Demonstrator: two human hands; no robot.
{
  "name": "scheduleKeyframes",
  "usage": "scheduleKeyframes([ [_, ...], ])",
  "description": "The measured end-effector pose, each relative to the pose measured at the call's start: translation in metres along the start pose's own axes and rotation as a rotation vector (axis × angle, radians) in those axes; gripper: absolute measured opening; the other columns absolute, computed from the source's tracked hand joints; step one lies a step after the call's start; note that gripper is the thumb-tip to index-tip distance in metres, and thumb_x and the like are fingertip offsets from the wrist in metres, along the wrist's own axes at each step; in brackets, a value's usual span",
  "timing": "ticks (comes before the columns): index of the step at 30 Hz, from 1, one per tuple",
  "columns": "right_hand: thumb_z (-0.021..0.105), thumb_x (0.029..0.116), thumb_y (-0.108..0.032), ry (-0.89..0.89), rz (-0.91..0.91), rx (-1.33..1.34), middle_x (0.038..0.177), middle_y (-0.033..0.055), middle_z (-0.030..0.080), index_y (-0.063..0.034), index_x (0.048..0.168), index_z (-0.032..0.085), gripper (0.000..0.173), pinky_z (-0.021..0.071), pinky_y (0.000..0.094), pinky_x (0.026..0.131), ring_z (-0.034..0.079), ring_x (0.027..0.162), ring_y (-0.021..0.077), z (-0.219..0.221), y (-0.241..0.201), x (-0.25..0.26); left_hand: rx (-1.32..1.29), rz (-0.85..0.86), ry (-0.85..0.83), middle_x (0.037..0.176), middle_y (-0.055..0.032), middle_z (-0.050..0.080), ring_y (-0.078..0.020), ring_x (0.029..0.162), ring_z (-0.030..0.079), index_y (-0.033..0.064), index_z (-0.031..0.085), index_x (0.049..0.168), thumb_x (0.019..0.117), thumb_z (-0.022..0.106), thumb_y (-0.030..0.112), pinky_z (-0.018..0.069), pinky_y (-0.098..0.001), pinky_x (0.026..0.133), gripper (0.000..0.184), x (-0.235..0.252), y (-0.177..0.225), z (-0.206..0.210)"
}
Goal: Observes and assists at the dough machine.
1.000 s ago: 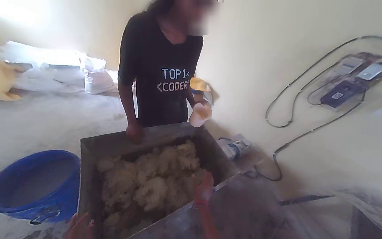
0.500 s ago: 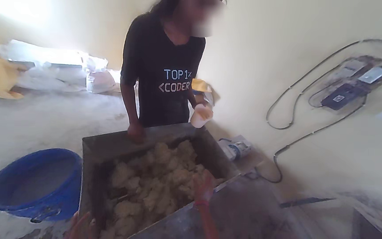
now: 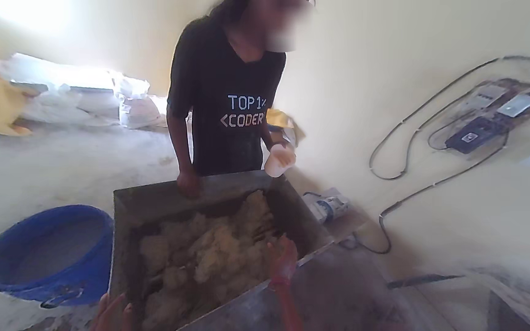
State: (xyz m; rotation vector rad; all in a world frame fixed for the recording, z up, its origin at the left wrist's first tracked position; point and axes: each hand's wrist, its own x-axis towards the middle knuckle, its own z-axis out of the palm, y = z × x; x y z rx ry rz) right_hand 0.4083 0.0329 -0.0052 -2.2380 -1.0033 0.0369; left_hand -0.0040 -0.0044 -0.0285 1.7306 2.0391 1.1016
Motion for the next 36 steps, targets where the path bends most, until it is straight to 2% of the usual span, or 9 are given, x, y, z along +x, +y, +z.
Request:
scheduleKeyframes([
  [7,0.076,0.0877,-0.051,-0.002,-0.003,0.007,0.147,0.0215,0.055,-0.0060,0.139,0.061,0.070,0.0412,0.0598,0.112,0.047,0.141,0.0416,0.0001,-0.0017,-0.0002,0.023,0.008,0.012,0.151,-0.0257,0.049,-0.0417,0.140,0.048,0.0023,0.063,0.133,0.1057,0.048,0.034,0.0400,-0.0552,0.113,0.044,0.0000,-0.0018,0.0010],
  [10,0.080,0.0856,-0.046,0.018,-0.005,0.007,0.145,0.0227,0.055,-0.0057,0.138,0.061,0.069,0.0436,0.0609,0.109,0.050,0.138,0.0423,-0.0010,-0.0018,-0.0018,0.022,0.002,0.006,0.151,-0.0261,0.049,-0.0422,0.140,0.048,0.0021,0.063,0.133,0.1056,0.049,0.033,0.0397,-0.0550,0.114,0.044,-0.0011,-0.0026,0.0021],
  [12,0.079,0.0855,-0.044,0.012,0.001,0.003,0.147,0.0232,0.053,-0.0058,0.139,0.060,0.068,0.0430,0.0600,0.110,0.049,0.139,0.0416,0.0001,-0.0006,-0.0018,0.026,0.004,0.000,0.151,-0.0258,0.048,-0.0421,0.140,0.048,0.0020,0.062,0.134,0.1058,0.049,0.033,0.0397,-0.0549,0.114,0.044,-0.0012,-0.0024,0.0015],
  [18,0.075,0.0876,-0.049,-0.040,0.019,-0.014,0.151,0.0251,0.050,-0.0019,0.145,0.055,0.076,0.0408,0.0574,0.114,0.047,0.141,0.0419,-0.0017,0.0053,-0.0023,0.049,0.033,0.001,0.150,-0.0260,0.050,-0.0430,0.137,0.050,0.0002,0.061,0.136,0.1074,0.045,0.033,0.0417,-0.0558,0.112,0.046,-0.0024,-0.0011,0.0014],
  [22,0.076,0.0876,-0.049,-0.045,0.031,0.002,0.153,0.0233,0.048,-0.0055,0.145,0.056,0.075,0.0402,0.0574,0.115,0.045,0.143,0.0399,0.0003,0.0030,0.0001,0.043,0.005,-0.023,0.151,-0.0245,0.049,-0.0410,0.139,0.049,0.0012,0.060,0.137,0.1076,0.045,0.034,0.0412,-0.0544,0.113,0.046,-0.0003,0.0021,-0.0011],
  [28,0.079,0.0858,-0.047,0.010,-0.002,0.009,0.146,0.0226,0.055,-0.0057,0.139,0.061,0.070,0.0430,0.0568,0.112,0.050,0.138,0.0404,0.0032,0.0050,0.0015,0.030,0.010,-0.008,0.151,-0.0244,0.049,-0.0411,0.138,0.050,0.0016,0.061,0.135,0.1066,0.047,0.033,0.0409,-0.0551,0.113,0.045,-0.0013,0.0001,0.0005],
  [32,0.075,0.0894,-0.048,-0.003,0.002,0.011,0.148,0.0222,0.053,-0.0073,0.141,0.059,0.068,0.0415,0.0582,0.113,0.048,0.140,0.0410,0.0024,0.0030,-0.0003,0.013,-0.001,0.010,0.150,-0.0235,0.050,-0.0398,0.138,0.051,0.0026,0.063,0.133,0.1058,0.049,0.035,0.0415,-0.0536,0.113,0.044,0.0006,-0.0007,0.0005],
  [36,0.077,0.0880,-0.046,0.005,0.000,0.020,0.148,0.0230,0.053,-0.0056,0.141,0.059,0.069,0.0414,0.0593,0.112,0.048,0.140,0.0420,0.0031,0.0059,-0.0004,0.024,0.004,0.005,0.150,-0.0244,0.050,-0.0411,0.137,0.051,0.0019,0.063,0.133,0.1057,0.048,0.033,0.0418,-0.0550,0.112,0.044,0.0005,-0.0008,0.0007],
])
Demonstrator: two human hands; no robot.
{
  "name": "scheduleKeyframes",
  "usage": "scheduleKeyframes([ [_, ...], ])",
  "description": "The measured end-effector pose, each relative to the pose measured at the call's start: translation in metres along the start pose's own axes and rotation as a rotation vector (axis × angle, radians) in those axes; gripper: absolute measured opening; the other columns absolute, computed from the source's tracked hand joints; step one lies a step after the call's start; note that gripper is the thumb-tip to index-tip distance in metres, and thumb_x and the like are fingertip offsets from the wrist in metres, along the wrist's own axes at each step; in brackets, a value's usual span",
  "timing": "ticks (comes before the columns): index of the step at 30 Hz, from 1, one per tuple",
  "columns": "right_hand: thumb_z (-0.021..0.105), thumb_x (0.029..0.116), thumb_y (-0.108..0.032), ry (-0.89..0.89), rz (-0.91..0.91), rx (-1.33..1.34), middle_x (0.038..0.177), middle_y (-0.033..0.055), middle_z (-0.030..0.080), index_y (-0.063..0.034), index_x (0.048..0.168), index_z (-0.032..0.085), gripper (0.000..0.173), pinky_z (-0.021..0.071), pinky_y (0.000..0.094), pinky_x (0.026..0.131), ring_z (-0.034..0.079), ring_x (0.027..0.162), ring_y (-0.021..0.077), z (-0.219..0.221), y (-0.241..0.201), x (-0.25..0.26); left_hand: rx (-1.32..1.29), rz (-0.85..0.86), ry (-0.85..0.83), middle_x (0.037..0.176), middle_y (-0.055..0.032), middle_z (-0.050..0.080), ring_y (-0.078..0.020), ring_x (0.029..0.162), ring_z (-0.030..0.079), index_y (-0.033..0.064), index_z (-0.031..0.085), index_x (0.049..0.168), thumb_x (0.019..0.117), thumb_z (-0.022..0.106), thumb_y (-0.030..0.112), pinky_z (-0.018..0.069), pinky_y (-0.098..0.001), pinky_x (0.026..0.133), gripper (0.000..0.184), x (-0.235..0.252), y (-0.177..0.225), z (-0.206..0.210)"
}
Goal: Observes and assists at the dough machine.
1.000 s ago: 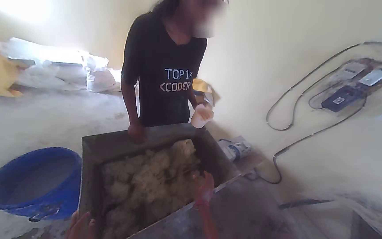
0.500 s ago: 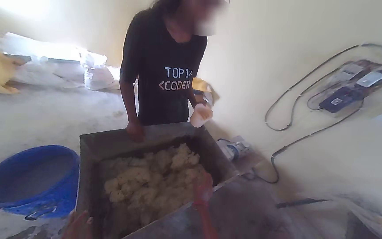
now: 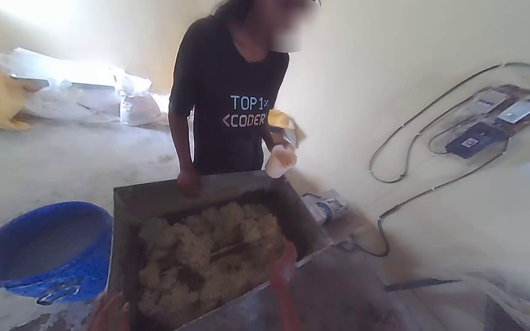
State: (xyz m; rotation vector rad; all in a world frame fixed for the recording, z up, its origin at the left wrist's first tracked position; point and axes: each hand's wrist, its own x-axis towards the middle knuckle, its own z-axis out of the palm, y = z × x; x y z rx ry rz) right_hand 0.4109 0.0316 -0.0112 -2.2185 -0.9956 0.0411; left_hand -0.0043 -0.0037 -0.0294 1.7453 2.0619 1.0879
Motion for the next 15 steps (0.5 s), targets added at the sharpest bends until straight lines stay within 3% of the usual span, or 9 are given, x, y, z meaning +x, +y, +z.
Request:
scheduleKeyframes([
  [6,0.077,0.0872,-0.047,-0.017,0.019,-0.003,0.148,0.0229,0.053,-0.0067,0.141,0.059,0.069,0.0421,0.0576,0.113,0.049,0.140,0.0407,-0.0011,-0.0072,0.0011,0.026,-0.041,-0.014,0.151,-0.0211,0.051,-0.0396,0.136,0.052,0.0061,0.063,0.135,0.1055,0.048,0.034,0.0419,-0.0548,0.112,0.043,-0.0005,-0.0009,-0.0005],
  [12,0.075,0.0881,-0.043,-0.071,0.053,-0.022,0.152,0.0263,0.047,-0.0008,0.145,0.054,0.074,0.0384,0.0578,0.115,0.044,0.143,0.0433,-0.0048,-0.0078,-0.0007,0.011,0.009,0.027,0.150,-0.0232,0.051,-0.0408,0.137,0.051,0.0047,0.064,0.133,0.1059,0.049,0.034,0.0425,-0.0562,0.111,0.043,-0.0027,-0.0047,0.0035],
  [15,0.077,0.0885,-0.042,-0.071,0.050,-0.011,0.153,0.0259,0.047,-0.0028,0.146,0.054,0.073,0.0373,0.0588,0.116,0.044,0.143,0.0432,-0.0066,-0.0071,-0.0018,0.006,0.010,0.001,0.151,-0.0251,0.049,-0.0422,0.139,0.049,0.0027,0.063,0.134,0.1060,0.048,0.032,0.0410,-0.0561,0.113,0.043,-0.0014,-0.0023,0.0020],
])
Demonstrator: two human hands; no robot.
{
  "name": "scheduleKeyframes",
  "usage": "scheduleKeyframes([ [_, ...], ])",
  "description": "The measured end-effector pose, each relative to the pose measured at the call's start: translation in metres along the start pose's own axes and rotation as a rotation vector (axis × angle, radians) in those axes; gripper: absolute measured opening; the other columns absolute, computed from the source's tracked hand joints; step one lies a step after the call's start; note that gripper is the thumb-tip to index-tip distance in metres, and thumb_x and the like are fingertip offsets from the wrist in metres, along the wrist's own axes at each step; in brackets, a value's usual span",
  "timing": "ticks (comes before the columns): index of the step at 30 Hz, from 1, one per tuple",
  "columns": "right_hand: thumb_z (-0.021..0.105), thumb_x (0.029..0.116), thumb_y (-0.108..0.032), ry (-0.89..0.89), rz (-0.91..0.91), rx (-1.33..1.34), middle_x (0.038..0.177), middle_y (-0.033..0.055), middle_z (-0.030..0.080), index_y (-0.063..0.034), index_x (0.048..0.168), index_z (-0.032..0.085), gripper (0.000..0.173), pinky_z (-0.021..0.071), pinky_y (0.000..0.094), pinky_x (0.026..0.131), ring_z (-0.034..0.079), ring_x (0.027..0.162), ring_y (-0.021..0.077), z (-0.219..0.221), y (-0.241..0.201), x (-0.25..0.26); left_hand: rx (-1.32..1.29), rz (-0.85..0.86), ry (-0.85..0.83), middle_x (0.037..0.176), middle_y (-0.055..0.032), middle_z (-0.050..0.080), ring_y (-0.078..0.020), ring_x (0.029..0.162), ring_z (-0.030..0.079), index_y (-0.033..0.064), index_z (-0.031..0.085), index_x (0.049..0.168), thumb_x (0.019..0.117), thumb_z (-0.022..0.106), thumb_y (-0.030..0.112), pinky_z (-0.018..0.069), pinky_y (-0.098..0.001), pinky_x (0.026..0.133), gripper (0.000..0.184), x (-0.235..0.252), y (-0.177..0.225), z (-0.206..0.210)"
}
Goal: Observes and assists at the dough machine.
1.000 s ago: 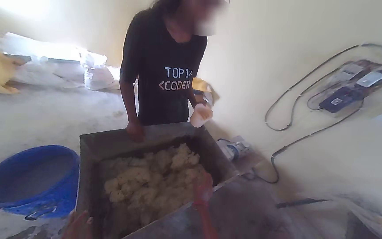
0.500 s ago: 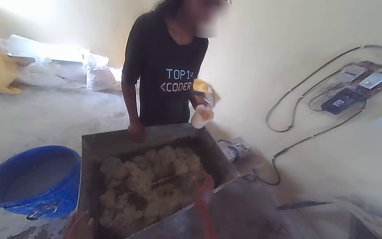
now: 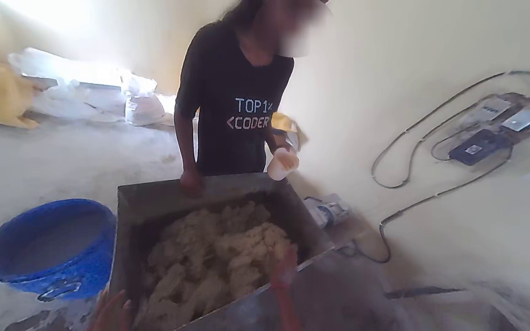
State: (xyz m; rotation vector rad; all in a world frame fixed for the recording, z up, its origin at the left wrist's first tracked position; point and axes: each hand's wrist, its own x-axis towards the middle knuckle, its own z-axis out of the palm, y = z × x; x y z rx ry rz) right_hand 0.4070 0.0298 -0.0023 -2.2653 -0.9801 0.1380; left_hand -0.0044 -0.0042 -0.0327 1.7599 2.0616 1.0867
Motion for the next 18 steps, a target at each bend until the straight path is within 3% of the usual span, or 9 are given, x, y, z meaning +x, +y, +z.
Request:
scheduleKeyframes([
  [3,0.076,0.0878,-0.048,0.032,-0.034,0.002,0.149,0.0230,0.052,-0.0050,0.144,0.056,0.074,0.0411,0.0580,0.114,0.049,0.139,0.0410,0.0003,0.0009,0.0011,0.012,-0.020,-0.023,0.151,-0.0240,0.050,-0.0417,0.139,0.049,0.0030,0.063,0.134,0.1064,0.047,0.033,0.0414,-0.0560,0.112,0.044,0.0020,0.0030,-0.0010],
  [6,0.071,0.0906,-0.051,0.005,-0.029,0.009,0.151,0.0234,0.051,-0.0054,0.147,0.054,0.074,0.0384,0.0580,0.116,0.047,0.141,0.0405,0.0000,-0.0033,0.0020,0.008,-0.051,-0.026,0.150,-0.0235,0.050,-0.0412,0.139,0.049,0.0032,0.062,0.135,0.1061,0.046,0.033,0.0403,-0.0555,0.113,0.045,0.0053,0.0074,-0.0038],
  [18,0.072,0.0901,-0.053,-0.018,-0.005,-0.017,0.148,0.0204,0.054,-0.0088,0.143,0.059,0.070,0.0427,0.0589,0.111,0.051,0.138,0.0388,-0.0022,-0.0011,0.0046,0.012,-0.037,-0.028,0.153,-0.0230,0.047,-0.0388,0.141,0.047,0.0027,0.062,0.136,0.1065,0.047,0.032,0.0403,-0.0529,0.114,0.043,0.0015,0.0058,-0.0006],
])
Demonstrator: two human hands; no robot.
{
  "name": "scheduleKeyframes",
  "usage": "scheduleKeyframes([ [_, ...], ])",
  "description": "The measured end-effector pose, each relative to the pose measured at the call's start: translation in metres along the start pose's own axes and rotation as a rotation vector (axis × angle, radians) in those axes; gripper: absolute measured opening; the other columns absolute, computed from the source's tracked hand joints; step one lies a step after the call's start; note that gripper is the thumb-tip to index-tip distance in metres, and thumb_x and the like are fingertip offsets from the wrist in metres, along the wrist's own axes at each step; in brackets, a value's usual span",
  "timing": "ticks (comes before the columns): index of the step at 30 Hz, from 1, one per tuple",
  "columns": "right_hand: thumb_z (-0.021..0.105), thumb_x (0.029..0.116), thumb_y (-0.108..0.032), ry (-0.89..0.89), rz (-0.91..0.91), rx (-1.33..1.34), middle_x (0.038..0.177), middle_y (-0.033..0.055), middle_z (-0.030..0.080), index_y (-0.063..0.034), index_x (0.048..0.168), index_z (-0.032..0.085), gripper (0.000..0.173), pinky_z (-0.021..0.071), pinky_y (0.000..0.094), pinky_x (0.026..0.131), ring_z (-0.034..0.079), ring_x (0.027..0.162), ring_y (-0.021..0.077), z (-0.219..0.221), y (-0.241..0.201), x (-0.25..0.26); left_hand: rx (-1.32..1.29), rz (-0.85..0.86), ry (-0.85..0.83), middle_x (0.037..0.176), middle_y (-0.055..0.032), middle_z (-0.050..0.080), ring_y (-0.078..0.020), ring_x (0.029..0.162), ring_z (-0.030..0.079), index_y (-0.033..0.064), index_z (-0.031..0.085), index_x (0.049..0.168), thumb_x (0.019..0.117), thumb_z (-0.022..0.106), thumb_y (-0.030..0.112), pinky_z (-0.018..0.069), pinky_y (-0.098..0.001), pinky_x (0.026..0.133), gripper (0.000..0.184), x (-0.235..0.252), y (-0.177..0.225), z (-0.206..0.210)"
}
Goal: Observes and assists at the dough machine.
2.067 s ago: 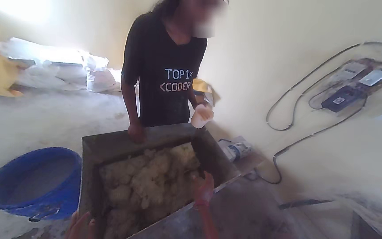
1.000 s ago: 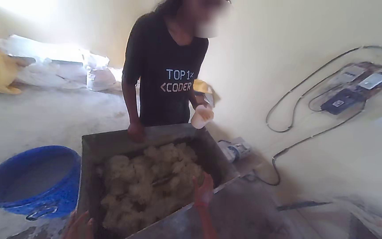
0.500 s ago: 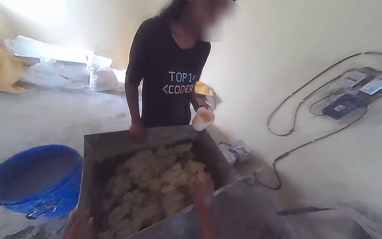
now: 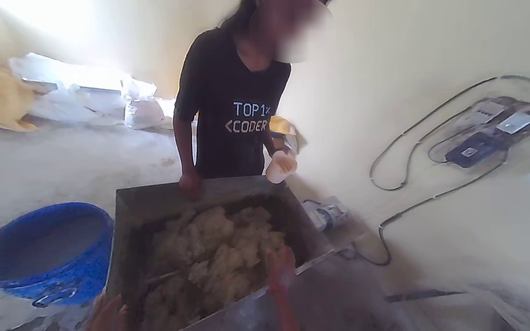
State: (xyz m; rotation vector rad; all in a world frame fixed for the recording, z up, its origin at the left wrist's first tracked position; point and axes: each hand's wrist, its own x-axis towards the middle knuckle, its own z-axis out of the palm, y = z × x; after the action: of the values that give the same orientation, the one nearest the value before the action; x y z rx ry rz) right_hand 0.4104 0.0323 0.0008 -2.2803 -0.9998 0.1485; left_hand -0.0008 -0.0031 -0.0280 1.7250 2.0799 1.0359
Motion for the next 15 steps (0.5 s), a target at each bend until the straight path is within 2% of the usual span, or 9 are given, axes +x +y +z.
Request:
scheduleKeyframes([
  [7,0.073,0.0904,-0.050,0.018,-0.022,-0.017,0.144,0.0194,0.058,-0.0094,0.140,0.061,0.065,0.0444,0.0579,0.110,0.054,0.135,0.0382,0.0029,0.0013,0.0002,-0.002,0.013,0.013,0.152,-0.0236,0.048,-0.0383,0.142,0.046,0.0014,0.062,0.134,0.1065,0.048,0.030,0.0389,-0.0517,0.116,0.043,0.0011,-0.0029,0.0017],
  [11,0.073,0.0906,-0.050,0.040,-0.037,-0.024,0.144,0.0216,0.057,-0.0060,0.139,0.061,0.066,0.0451,0.0582,0.109,0.054,0.134,0.0399,0.0032,0.0049,-0.0024,-0.001,0.018,0.016,0.152,-0.0240,0.048,-0.0396,0.142,0.046,0.0016,0.062,0.134,0.1067,0.048,0.030,0.0392,-0.0524,0.116,0.043,-0.0007,-0.0013,0.0011],
  [13,0.072,0.0904,-0.052,0.030,-0.027,-0.031,0.145,0.0230,0.056,-0.0036,0.140,0.059,0.070,0.0445,0.0594,0.109,0.054,0.134,0.0413,0.0018,0.0067,-0.0058,0.008,0.010,0.000,0.152,-0.0246,0.048,-0.0405,0.141,0.047,0.0012,0.061,0.136,0.1071,0.047,0.029,0.0397,-0.0535,0.115,0.043,-0.0009,-0.0003,-0.0002],
  [15,0.071,0.0909,-0.052,0.004,-0.012,-0.030,0.148,0.0212,0.055,-0.0058,0.145,0.056,0.073,0.0453,0.0592,0.109,0.054,0.135,0.0394,-0.0021,0.0060,-0.0082,0.027,-0.011,-0.022,0.153,-0.0235,0.047,-0.0395,0.142,0.046,0.0020,0.059,0.139,0.1076,0.046,0.030,0.0396,-0.0537,0.115,0.044,-0.0006,0.0003,-0.0002],
])
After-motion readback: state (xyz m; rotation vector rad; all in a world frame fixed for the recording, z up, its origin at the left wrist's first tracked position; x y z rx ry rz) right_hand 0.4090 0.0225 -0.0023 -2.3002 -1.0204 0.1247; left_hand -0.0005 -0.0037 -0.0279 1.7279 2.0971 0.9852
